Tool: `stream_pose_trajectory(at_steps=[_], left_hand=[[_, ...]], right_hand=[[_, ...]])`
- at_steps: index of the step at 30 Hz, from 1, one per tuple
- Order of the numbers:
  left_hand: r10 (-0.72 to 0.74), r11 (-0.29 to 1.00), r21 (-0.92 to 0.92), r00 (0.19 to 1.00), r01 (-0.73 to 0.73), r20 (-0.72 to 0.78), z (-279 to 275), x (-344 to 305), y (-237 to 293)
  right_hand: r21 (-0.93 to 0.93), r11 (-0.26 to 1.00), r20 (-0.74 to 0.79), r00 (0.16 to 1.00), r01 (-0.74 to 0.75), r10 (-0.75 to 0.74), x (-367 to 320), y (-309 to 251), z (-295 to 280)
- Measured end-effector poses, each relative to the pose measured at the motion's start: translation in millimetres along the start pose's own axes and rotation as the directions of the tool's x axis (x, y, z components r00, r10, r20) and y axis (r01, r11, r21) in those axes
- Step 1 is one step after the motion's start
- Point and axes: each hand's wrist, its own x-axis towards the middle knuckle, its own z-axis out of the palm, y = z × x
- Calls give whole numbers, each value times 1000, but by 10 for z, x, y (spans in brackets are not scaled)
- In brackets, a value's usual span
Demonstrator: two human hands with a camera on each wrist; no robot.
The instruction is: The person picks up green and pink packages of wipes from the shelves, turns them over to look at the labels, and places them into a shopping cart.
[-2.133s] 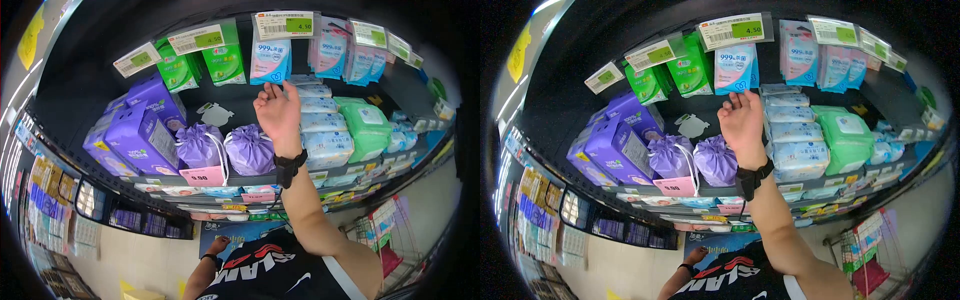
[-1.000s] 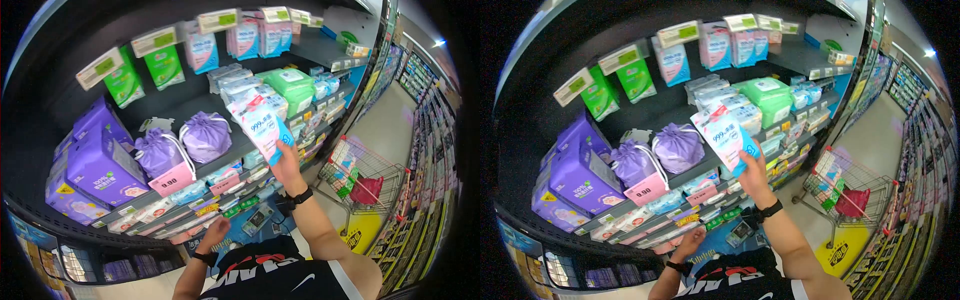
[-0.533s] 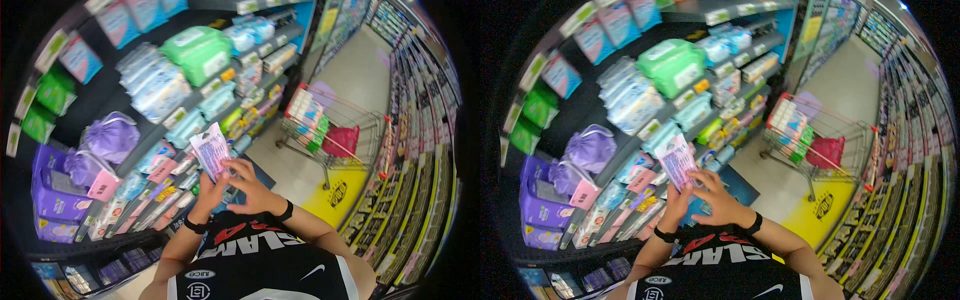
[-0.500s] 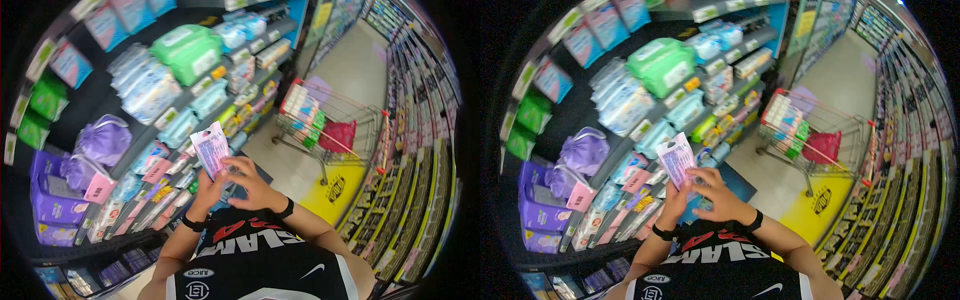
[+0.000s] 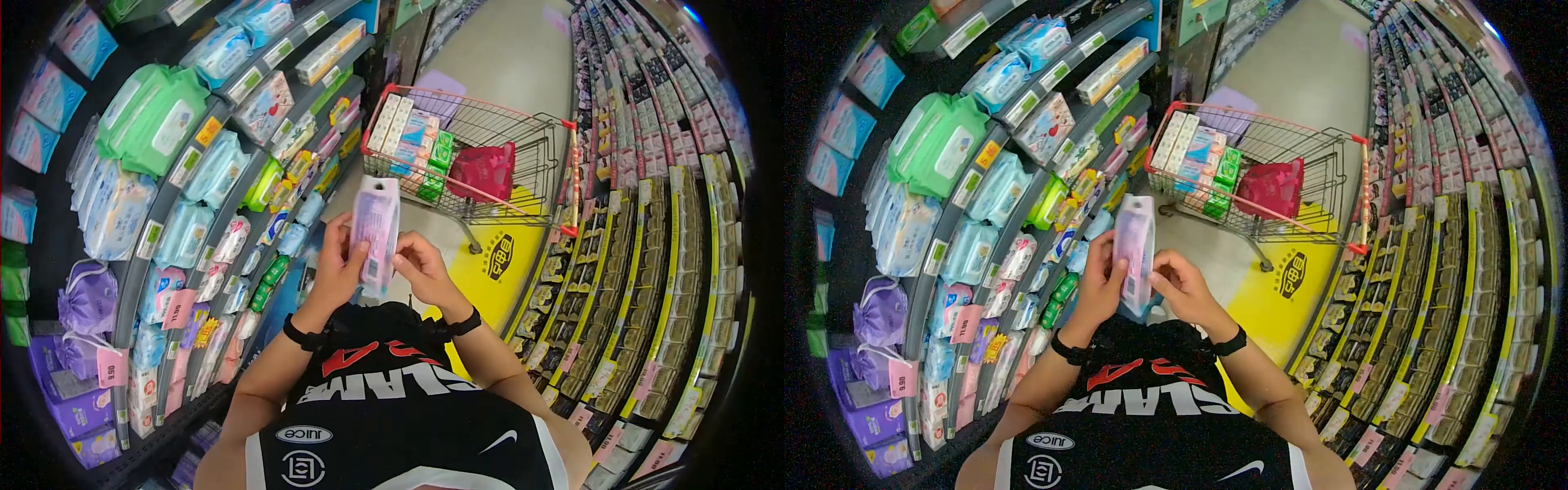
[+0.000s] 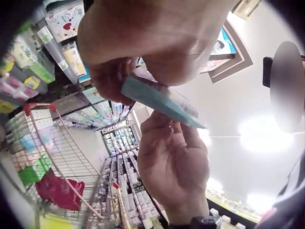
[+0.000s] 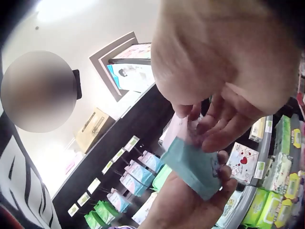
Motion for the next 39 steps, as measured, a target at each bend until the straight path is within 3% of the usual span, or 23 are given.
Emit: stream_pose_trajectory(at_steps=[1,4,5,6,10,13,16,20,21,22,24,27,28,30,33,36,39], left_hand=[[-97,994,54,995,95,35,4,52,-27],[-142,971,-157,963,181,231,101,243,-138],[-198,900,-297,907,318,371,95,279,-138],[-204,910,-264,899,321,388,123,313,-183],[-215,936,-154,860,317,462,200,674,-324],[-224,935,-132,835,330,503,246,1078,-424],[-225,945,-69,789,320,572,332,1562,-507],[-204,978,102,743,181,638,413,2178,-661],[-197,980,111,748,163,634,426,2336,-548],[-159,983,25,785,180,599,454,2448,-587],[-95,971,-139,852,192,515,493,2657,-686],[-123,981,-58,824,186,553,405,2978,-843],[-129,982,-39,815,182,565,393,3031,-873],[-162,962,-85,797,258,582,362,3107,-871],[-226,936,-89,775,341,590,313,3212,-902],[-178,984,80,848,159,499,364,3315,-965],[-158,987,27,908,160,387,451,3408,-930]], right_hand=[[-68,997,-15,999,42,-44,38,-1,-19],[-325,939,-60,988,112,-139,121,-60,-44],[-442,892,-75,986,99,-147,157,-84,-81],[-552,830,-91,984,78,-153,185,-98,-120],[-713,700,-228,953,-25,-199,368,-62,-374],[-502,854,-492,858,-138,-150,573,42,-558],[-148,977,-541,840,-155,51,741,59,-823],[-42,989,-653,753,-145,83,962,89,-1105],[-20,997,-670,742,-68,37,1067,85,-1151],[-41,999,-635,772,-4,-23,1201,21,-1193],[-114,993,-605,795,-38,-39,1383,3,-1348],[-152,988,-568,821,-40,-54,1787,-108,-1331],[-106,990,-583,812,-89,11,1923,-125,-1298],[-200,971,-550,835,-134,2,2096,-82,-1285],[-169,959,-516,850,-228,111,2228,18,-1415],[-143,964,-471,872,-224,133,2307,41,-1621],[-100,973,-503,854,-209,132,2383,43,-1912]])
